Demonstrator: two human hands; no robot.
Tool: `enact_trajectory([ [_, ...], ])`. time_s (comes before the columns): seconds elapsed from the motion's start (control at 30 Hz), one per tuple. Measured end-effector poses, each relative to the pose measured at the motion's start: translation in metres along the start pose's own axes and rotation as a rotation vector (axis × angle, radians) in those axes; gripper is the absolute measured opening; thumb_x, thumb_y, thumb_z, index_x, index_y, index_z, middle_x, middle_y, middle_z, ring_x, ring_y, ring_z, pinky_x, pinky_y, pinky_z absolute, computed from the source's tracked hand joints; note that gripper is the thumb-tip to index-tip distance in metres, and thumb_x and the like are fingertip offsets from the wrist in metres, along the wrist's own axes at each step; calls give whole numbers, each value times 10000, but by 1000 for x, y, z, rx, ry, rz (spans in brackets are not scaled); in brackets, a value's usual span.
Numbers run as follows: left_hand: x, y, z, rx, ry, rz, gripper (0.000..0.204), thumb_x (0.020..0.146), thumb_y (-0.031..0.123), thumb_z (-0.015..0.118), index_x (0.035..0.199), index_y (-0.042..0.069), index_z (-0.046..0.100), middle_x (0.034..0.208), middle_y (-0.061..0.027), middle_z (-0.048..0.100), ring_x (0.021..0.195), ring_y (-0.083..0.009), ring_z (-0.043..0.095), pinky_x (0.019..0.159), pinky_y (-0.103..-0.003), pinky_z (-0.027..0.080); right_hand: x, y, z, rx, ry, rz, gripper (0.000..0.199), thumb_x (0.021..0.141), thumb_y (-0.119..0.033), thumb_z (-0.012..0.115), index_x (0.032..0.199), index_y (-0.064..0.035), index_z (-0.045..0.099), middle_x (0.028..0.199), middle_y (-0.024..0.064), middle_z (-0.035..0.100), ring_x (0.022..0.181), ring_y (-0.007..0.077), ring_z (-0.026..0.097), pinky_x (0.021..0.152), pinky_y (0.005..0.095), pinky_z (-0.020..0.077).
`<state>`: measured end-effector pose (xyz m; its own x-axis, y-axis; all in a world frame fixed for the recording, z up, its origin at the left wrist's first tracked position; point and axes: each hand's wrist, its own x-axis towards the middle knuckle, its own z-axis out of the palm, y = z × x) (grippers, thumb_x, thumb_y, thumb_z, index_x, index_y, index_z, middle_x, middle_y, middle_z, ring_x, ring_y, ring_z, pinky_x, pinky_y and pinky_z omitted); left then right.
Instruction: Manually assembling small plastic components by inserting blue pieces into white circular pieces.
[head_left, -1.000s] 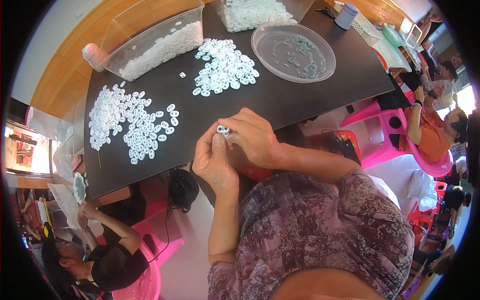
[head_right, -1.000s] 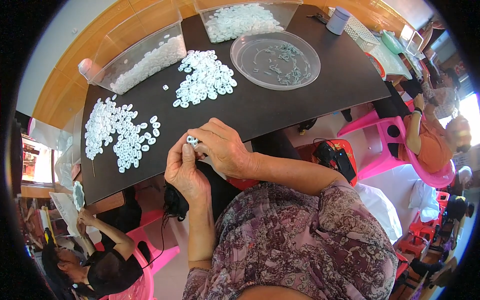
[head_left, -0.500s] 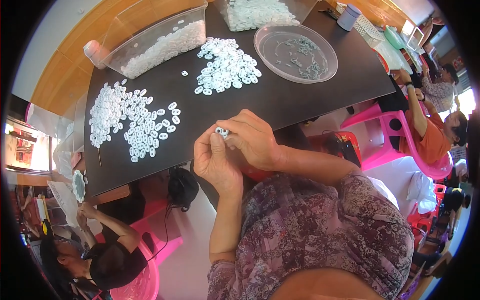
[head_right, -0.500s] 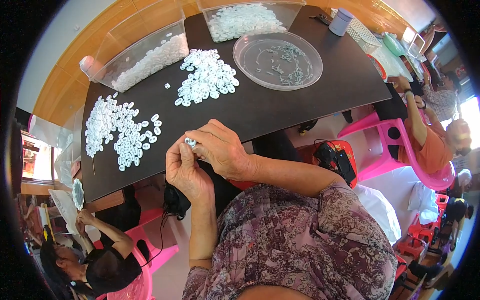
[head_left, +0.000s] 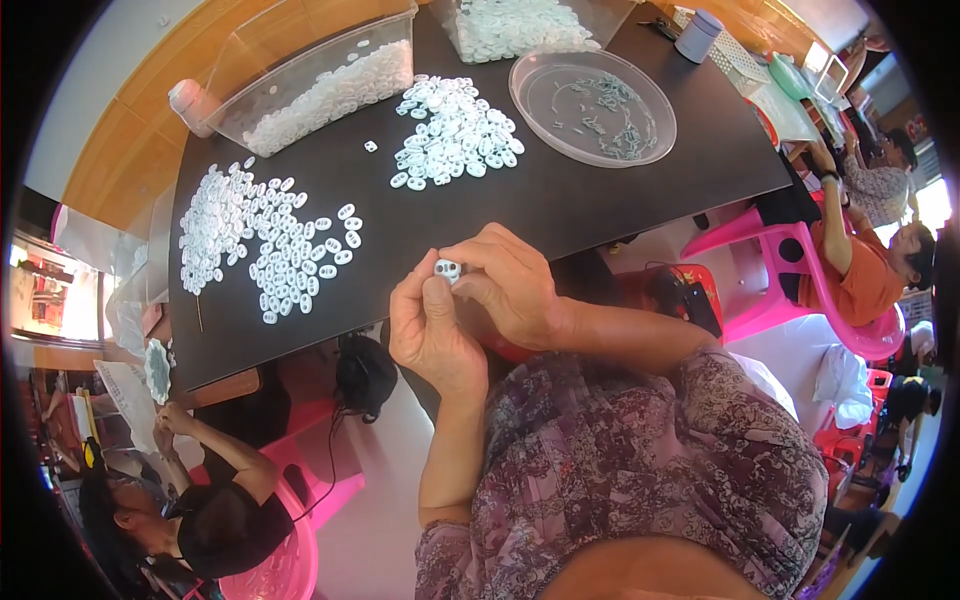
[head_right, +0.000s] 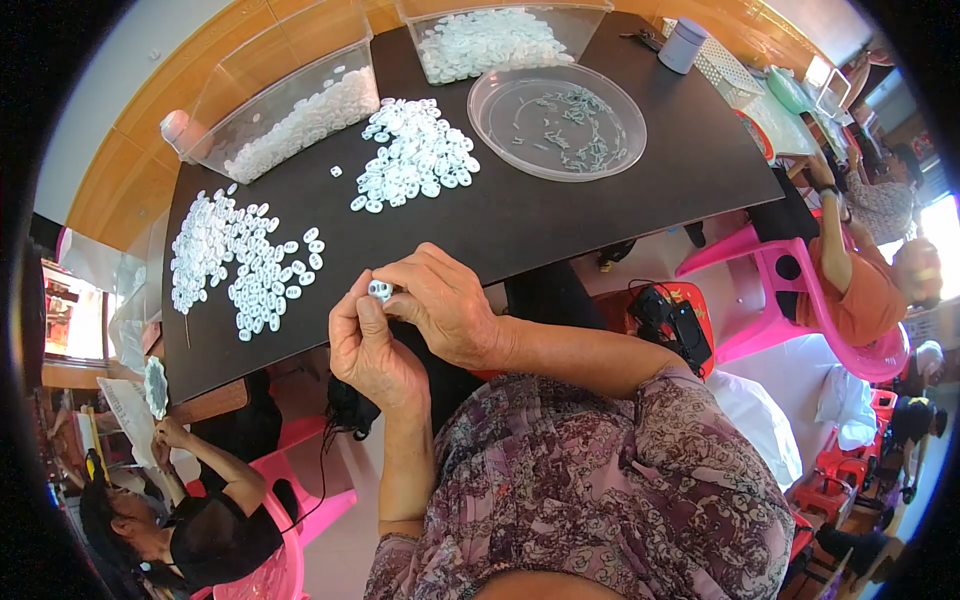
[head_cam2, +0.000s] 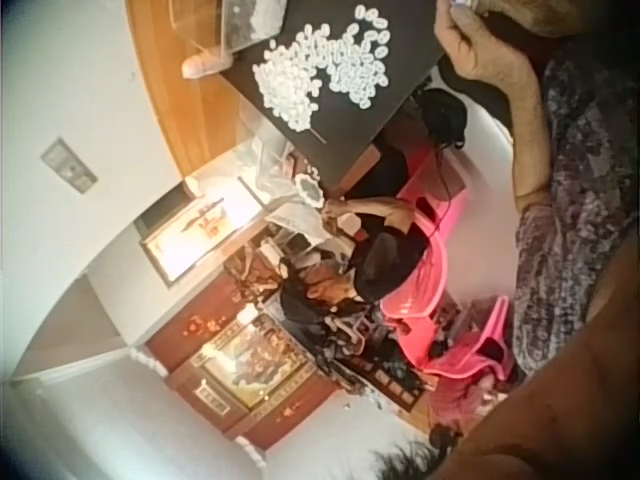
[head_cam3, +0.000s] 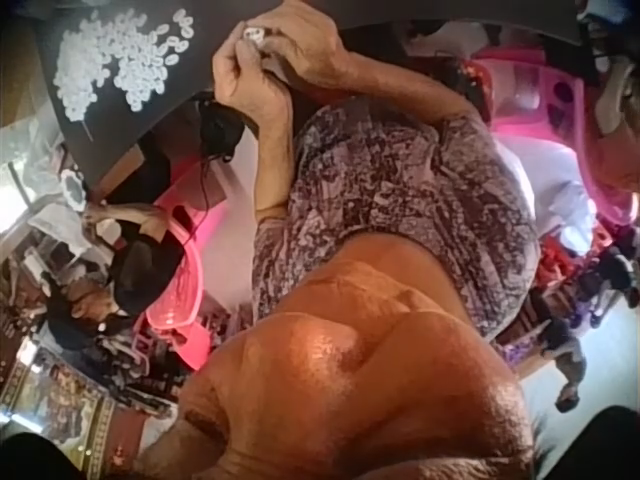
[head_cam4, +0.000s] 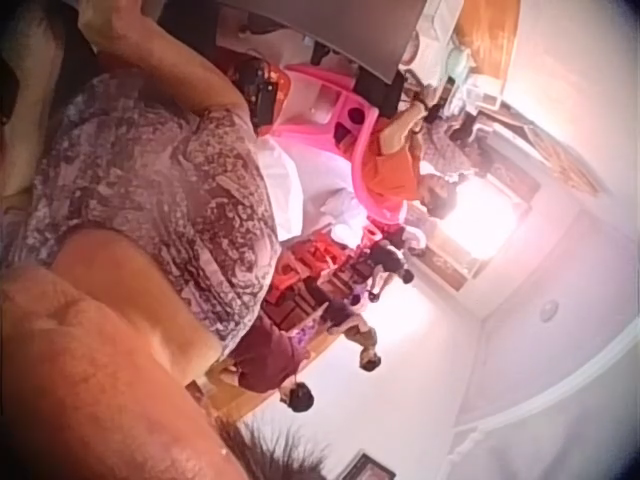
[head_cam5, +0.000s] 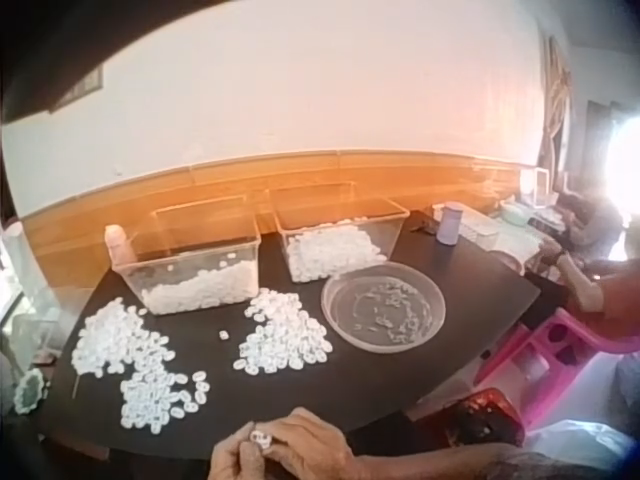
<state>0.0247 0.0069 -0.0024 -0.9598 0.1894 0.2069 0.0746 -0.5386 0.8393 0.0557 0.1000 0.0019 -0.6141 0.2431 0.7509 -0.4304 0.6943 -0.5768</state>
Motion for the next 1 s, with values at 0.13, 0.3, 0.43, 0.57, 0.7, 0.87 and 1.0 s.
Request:
enact_trajectory([
  [0.13, -3, -6, 1, 34, -16, 66, 232, 918, 146, 542, 1044, -48, 564, 951, -63, 579, 856, -109, 546, 785, -246, 448, 1, -2, 3, 13, 56, -19, 235, 727, -5, 649, 940, 2, 551, 792, 100, 565, 638, 244, 495, 566, 327, 418],
  [0.3, -6, -11, -1, 103, 7, 98, 237, 930, 167, 523, 1037, -43, 553, 940, -48, 554, 857, -98, 524, 782, -245, 439, -2, -1, 8, 19, 78, -50, 241, 722, 22, 634, 942, 1, 541, 789, 105, 557, 636, 248, 494, 558, 328, 416],
  [0.43, -6, -15, -4, 136, 13, 150, 252, 936, 194, 515, 1015, -43, 545, 921, -43, 537, 840, -95, 512, 756, -244, 433, -2, 2, 10, 4, 84, -110, 271, 705, 37, 636, 952, 3, 530, 781, 109, 546, 627, 252, 491, 542, 331, 412],
  [0.57, -4, -19, -7, 173, -4, 200, 262, 939, 210, 508, 997, -43, 543, 906, -45, 532, 823, -98, 507, 739, -243, 426, -1, 3, 10, -16, 98, -152, 283, 694, 34, 646, 949, 5, 528, 775, 109, 544, 616, 249, 490, 531, 331, 409],
  [0.7, -2, -24, -10, 216, 17, 205, 262, 941, 213, 505, 975, -44, 546, 890, -47, 525, 805, -101, 498, 723, -244, 420, -2, 6, 11, -13, 84, -182, 286, 681, 94, 586, 961, 58, 540, 801, 151, 581, 597, 256, 534, 536, 331, 436],
  [0.87, 0, -23, -8, 231, 30, 205, 251, 940, 212, 506, 939, -35, 551, 874, -46, 526, 783, -102, 497, 711, -247, 422, -2, 8, 12, -11, 76, -179, 293, 676, 93, 584, 963, 57, 536, 796, 148, 581, 600, 257, 539, 537, 334, 434],
  [1.0, 4, -30, -12, 292, 39, 217, 242, 940, 212, 508, 910, -24, 547, 855, -45, 533, 764, -103, 502, 701, -249, 426, -1, 12, 14, -19, 77, -215, 300, 679, 81, 593, 971, 46, 535, 798, 147, 586, 601, 257, 544, 546, 329, 435],
])
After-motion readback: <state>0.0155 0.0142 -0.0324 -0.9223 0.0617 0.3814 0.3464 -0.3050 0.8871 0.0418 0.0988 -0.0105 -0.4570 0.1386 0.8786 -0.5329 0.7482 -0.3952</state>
